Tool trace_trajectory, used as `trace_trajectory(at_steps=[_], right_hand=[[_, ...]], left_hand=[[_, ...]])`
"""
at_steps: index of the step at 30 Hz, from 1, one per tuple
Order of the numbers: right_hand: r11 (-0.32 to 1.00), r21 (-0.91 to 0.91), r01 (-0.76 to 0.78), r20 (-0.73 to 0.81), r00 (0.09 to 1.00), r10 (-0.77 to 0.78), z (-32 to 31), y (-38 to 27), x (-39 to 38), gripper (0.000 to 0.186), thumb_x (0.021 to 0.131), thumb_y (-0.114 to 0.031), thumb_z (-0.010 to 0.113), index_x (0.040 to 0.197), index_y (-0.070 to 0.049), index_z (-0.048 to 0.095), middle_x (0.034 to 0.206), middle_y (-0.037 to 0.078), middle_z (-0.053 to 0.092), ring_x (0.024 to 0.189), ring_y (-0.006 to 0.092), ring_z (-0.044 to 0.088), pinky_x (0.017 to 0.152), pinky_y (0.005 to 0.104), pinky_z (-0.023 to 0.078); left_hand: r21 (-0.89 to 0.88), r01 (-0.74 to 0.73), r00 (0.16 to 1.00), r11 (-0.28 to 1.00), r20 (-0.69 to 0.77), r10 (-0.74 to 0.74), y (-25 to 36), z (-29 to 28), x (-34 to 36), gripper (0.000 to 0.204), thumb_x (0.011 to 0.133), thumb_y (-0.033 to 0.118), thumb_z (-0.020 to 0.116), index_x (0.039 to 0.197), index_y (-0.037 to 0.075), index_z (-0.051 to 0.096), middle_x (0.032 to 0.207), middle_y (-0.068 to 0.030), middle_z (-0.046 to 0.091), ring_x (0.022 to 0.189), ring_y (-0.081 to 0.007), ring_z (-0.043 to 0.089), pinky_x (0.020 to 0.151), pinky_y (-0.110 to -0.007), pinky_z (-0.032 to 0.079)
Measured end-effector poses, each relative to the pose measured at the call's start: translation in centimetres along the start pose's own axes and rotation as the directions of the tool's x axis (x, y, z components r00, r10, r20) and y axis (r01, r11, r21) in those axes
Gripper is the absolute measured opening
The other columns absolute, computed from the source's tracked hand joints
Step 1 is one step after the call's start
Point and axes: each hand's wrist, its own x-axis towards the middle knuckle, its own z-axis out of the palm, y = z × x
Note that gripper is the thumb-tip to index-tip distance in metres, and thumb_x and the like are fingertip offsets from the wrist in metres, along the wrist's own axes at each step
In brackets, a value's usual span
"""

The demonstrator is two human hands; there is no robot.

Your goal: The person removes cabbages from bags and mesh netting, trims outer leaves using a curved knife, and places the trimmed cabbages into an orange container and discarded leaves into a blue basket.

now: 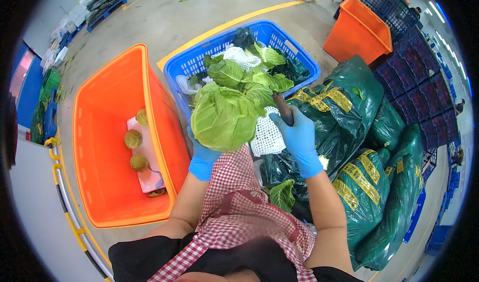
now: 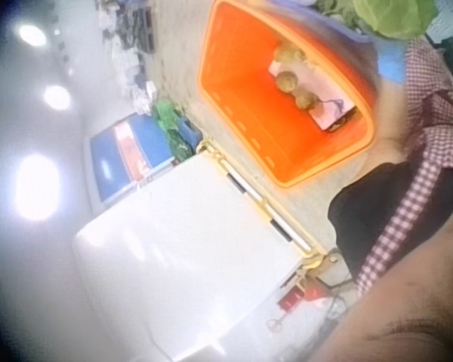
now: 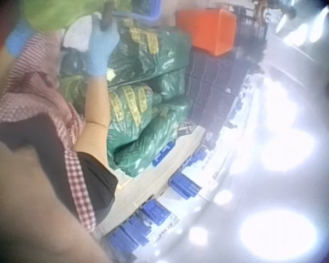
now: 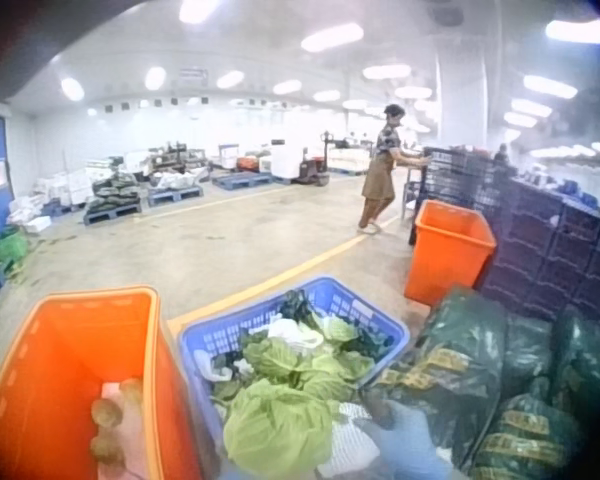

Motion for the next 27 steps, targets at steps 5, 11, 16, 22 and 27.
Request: trace_trajectory(at_steps=[5, 11, 16, 22, 27], right_hand=[[0.834, -0.346, 0.429, 0.177, 0.903, -0.391, -1.9, -0.8, -0.2, 0.033, 0.076, -0.024, 0.073, 0.098, -0.003, 0.061, 0.063, 0.007, 0.054, 0.052, 0.0139, 0.049, 0.050, 0.0272, 0.041], [0.976, 0.196, -0.089, 0.427, 0.904, -0.004, 1.7, -6.0, 3.0, 0.057, 0.068, -0.027, 0.080, 0.112, 0.000, 0.058, 0.082, 0.002, 0.055, 0.070, 0.0097, 0.052, 0.062, 0.0258, 0.044], [0.952, -0.008, 0.307, 0.369, 0.886, -0.282, 6.8, -8.8, 2.5, 0.051, 0.068, -0.033, 0.075, 0.107, -0.005, 0.059, 0.091, 0.015, 0.059, 0.083, 0.0314, 0.059, 0.075, 0.0367, 0.047], [0.942, 0.045, 0.332, 0.420, 0.850, -0.319, 8.6, -9.4, 2.7, 0.022, 0.075, -0.019, 0.065, 0.086, -0.002, 0.058, 0.072, 0.015, 0.059, 0.066, 0.0321, 0.057, 0.060, 0.0383, 0.044], [0.963, 0.180, 0.200, 0.478, 0.838, -0.264, 8.0, -10.9, 2.6, 0.019, 0.076, -0.016, 0.066, 0.079, 0.000, 0.056, 0.063, 0.009, 0.056, 0.054, 0.0185, 0.056, 0.050, 0.0316, 0.042]], left_hand=[[0.105, -0.014, 0.965, 0.994, -0.260, 0.040, 0.7, 1.7, 0.2, 0.082, 0.077, 0.070, 0.042, 0.141, 0.020, 0.031, 0.144, -0.0075, 0.033, 0.132, -0.0313, 0.031, 0.107, -0.052, 0.025], [0.295, -0.089, 0.990, 0.951, -0.075, 0.115, 1.4, 0.8, -0.2, 0.084, 0.078, 0.064, 0.051, 0.141, 0.014, 0.029, 0.144, -0.0110, 0.032, 0.131, -0.0311, 0.033, 0.107, -0.050, 0.029], [0.302, -0.157, 0.970, 0.940, -0.134, 0.205, 0.8, -0.4, -0.4, 0.083, 0.081, 0.064, 0.046, 0.142, 0.012, 0.026, 0.144, -0.0113, 0.031, 0.131, -0.0313, 0.032, 0.108, -0.048, 0.028], [0.242, -0.203, 0.940, 0.949, -0.222, 0.258, 1.1, -0.1, -1.0, 0.082, 0.080, 0.058, 0.050, 0.141, 0.011, 0.025, 0.142, -0.0140, 0.034, 0.128, -0.0331, 0.037, 0.106, -0.049, 0.031], [0.184, -0.157, 0.958, 0.970, -0.208, 0.195, 1.4, -1.6, -0.5, 0.084, 0.078, 0.071, 0.042, 0.142, 0.019, 0.026, 0.143, -0.0081, 0.032, 0.129, -0.0298, 0.035, 0.105, -0.047, 0.032]])
